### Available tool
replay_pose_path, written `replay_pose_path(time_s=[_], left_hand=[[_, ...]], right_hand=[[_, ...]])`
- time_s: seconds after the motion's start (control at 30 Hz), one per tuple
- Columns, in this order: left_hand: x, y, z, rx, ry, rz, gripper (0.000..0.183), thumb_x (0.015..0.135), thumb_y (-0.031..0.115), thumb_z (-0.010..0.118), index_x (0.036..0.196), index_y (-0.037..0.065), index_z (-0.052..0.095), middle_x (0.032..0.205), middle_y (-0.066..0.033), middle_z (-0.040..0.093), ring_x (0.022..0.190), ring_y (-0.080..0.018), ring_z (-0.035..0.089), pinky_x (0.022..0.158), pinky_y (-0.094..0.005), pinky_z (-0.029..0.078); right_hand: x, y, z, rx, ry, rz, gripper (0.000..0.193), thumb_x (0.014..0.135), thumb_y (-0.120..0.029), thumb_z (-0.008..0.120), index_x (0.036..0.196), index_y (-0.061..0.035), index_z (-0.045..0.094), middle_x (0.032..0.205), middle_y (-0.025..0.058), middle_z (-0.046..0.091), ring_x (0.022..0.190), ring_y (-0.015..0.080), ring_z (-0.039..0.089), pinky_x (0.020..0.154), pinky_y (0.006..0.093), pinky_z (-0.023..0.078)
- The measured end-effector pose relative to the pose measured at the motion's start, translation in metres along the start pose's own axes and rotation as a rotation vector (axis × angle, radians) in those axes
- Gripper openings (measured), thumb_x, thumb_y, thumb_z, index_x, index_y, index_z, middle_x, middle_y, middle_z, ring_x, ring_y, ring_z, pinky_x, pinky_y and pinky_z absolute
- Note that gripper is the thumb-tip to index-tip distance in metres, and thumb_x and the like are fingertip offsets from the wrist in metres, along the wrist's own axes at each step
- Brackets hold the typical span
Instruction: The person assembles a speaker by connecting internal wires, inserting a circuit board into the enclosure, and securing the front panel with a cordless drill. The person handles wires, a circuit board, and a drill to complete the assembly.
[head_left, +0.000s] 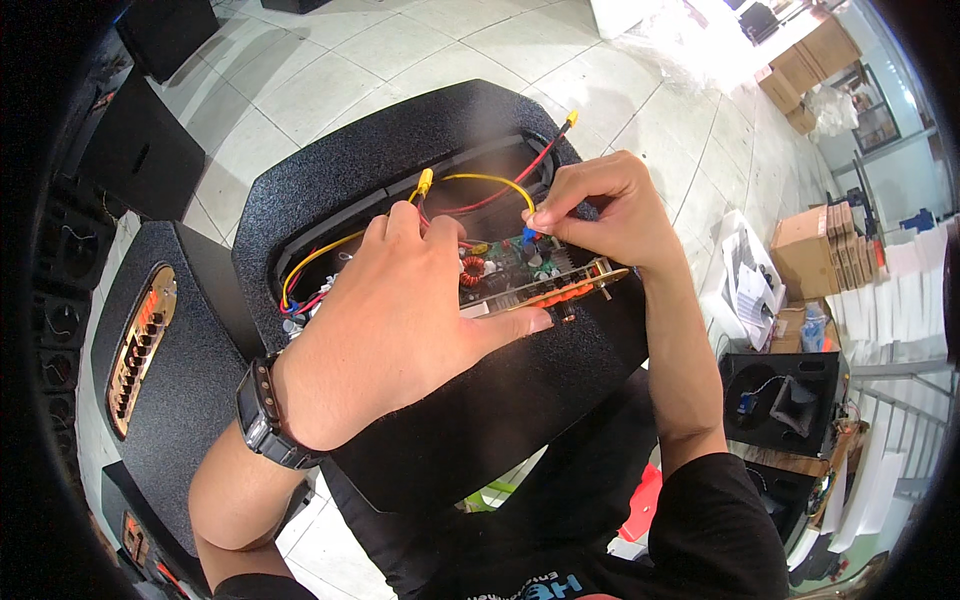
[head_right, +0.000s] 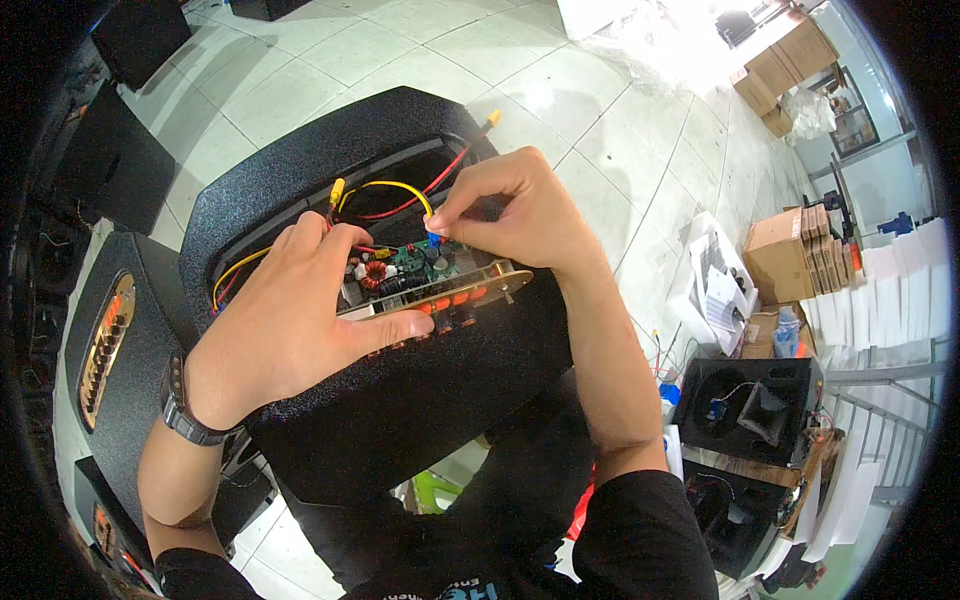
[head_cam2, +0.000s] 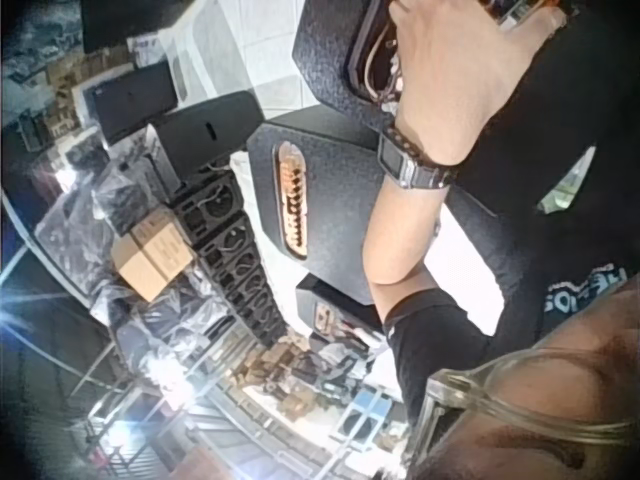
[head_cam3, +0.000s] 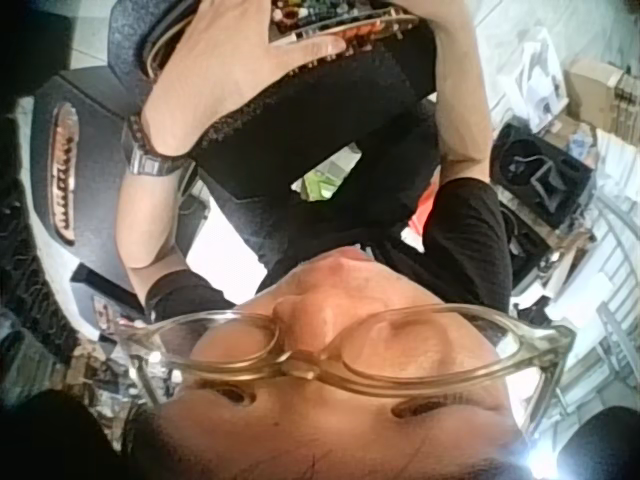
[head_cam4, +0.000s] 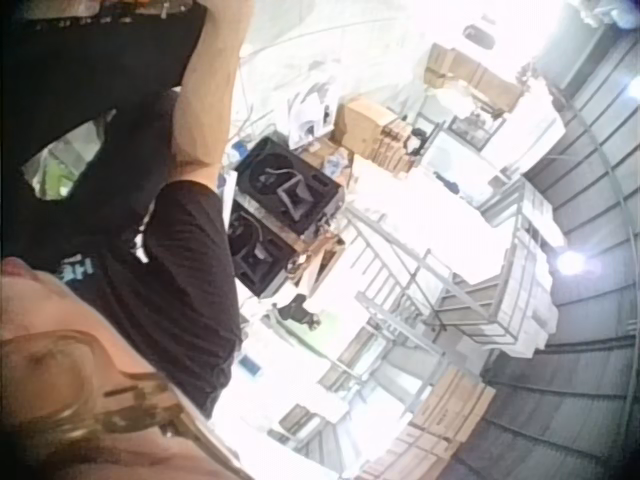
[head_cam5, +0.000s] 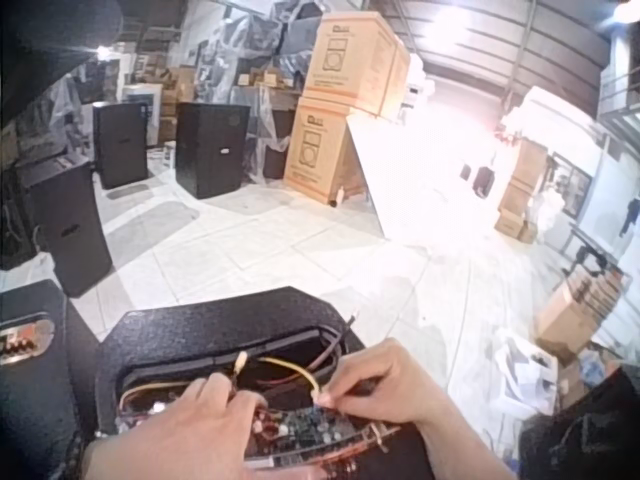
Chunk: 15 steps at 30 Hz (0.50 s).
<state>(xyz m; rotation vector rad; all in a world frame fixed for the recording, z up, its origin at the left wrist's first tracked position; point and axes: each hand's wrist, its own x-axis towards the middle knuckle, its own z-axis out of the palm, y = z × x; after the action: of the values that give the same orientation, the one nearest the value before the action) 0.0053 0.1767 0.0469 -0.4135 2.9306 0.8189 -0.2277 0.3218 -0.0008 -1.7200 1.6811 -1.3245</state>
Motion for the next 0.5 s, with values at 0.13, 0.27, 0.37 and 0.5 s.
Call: replay_pose_path(time_s=[0.13,0.27,0.37,0.5], left_hand=[[0.000,-0.002,-0.001,-0.013,0.000,-0.007,0.097,0.084,0.071,0.075,0.130,-0.013,0.057,0.114,-0.0218,0.055,0.108,-0.0341,0.059,0.096,-0.0405,0.050],[0.000,-0.002,-0.001,-0.006,-0.005,-0.017,0.098,0.084,0.071,0.075,0.130,-0.014,0.057,0.114,-0.0220,0.055,0.109,-0.0344,0.059,0.096,-0.0408,0.050],[0.000,-0.002,-0.001,-0.011,-0.002,-0.019,0.099,0.084,0.071,0.075,0.130,-0.014,0.057,0.114,-0.0225,0.055,0.109,-0.0354,0.059,0.097,-0.0411,0.050],[-0.001,-0.008,0.002,0.001,0.035,0.011,0.097,0.084,0.070,0.075,0.130,-0.014,0.057,0.113,-0.0232,0.055,0.111,-0.0371,0.059,0.097,-0.0414,0.050]], right_hand=[[0.002,-0.002,0.001,-0.027,-0.002,-0.020,0.007,0.077,0.004,0.080,0.082,-0.0015,0.080,0.081,0.0079,0.079,0.075,0.0126,0.074,0.069,0.0251,0.057],[0.003,-0.004,0.000,-0.017,-0.014,0.018,0.005,0.077,0.003,0.081,0.081,-0.0009,0.080,0.081,0.0080,0.078,0.074,0.0126,0.074,0.070,0.0260,0.057],[0.003,-0.004,0.000,-0.009,-0.050,0.032,0.006,0.077,0.002,0.081,0.081,-0.0012,0.080,0.080,0.0076,0.077,0.075,0.0127,0.073,0.072,0.0267,0.057],[0.007,-0.010,-0.001,-0.087,-0.082,0.032,0.007,0.076,0.001,0.081,0.082,-0.0020,0.079,0.079,0.0071,0.077,0.077,0.0135,0.073,0.074,0.0276,0.057]])
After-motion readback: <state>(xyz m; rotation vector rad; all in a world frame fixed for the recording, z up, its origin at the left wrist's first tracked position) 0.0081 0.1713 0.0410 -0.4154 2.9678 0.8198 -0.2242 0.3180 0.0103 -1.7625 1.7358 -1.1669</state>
